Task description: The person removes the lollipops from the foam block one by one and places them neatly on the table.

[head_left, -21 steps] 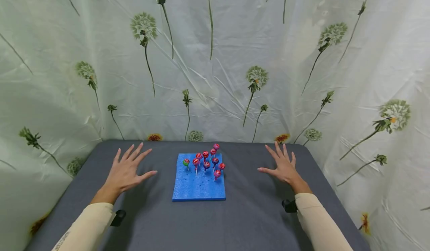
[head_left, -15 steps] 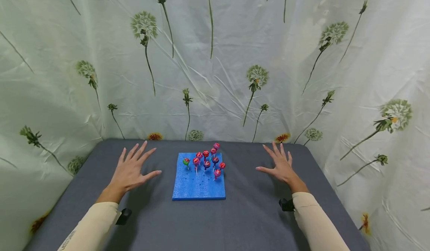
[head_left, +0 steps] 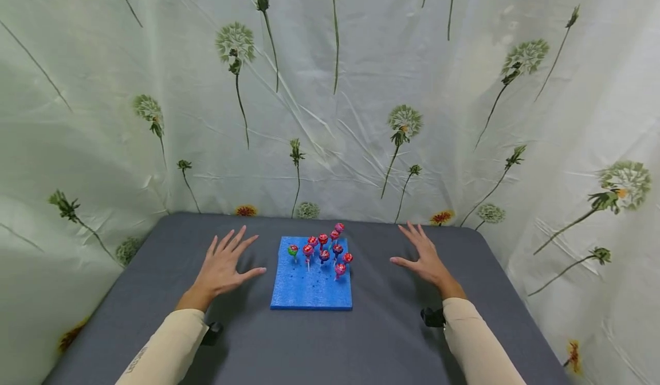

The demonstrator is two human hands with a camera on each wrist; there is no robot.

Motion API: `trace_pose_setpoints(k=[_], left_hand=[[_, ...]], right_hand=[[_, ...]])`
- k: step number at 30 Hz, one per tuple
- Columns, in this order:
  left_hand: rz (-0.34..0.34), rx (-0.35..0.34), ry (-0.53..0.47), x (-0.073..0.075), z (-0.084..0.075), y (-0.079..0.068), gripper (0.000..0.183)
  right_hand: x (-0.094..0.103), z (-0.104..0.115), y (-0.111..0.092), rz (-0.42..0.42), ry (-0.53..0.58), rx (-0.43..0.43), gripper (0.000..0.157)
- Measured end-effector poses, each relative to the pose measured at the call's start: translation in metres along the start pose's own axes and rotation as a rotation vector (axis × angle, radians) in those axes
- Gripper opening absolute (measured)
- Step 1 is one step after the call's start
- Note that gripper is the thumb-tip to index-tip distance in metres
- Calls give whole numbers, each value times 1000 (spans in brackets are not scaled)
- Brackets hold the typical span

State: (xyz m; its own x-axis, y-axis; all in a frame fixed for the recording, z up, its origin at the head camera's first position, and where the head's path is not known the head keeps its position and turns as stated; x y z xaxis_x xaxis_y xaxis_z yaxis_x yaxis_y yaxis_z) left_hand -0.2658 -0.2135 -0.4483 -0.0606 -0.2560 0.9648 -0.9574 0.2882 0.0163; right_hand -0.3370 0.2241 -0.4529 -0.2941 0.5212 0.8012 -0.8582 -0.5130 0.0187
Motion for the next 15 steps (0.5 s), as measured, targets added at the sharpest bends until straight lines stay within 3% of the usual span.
trace_pose_setpoints(k=[9,15], left_hand=[[39,10,-32,-26,-6,3,84],[51,19,-78,-38,-13,11,84]], right_hand=[[-20,9,9,-69,146,11,75],[-38,13,13,-119,169,21,69]])
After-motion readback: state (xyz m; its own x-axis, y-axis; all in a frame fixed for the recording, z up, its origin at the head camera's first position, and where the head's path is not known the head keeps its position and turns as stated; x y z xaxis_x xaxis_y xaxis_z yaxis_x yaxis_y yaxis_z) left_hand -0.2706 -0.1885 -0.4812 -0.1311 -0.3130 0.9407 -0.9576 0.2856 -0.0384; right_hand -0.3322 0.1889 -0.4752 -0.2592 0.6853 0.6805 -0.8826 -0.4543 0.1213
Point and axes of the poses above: each hand's wrist, its own y-axis towards the middle knuckle, its own x-axis out of the back of the hand, z = x × y, the point moved 7 cm from there along y, towards the middle knuckle, and after that the axes turned 15 degrees about z, right-handed, at the moved point
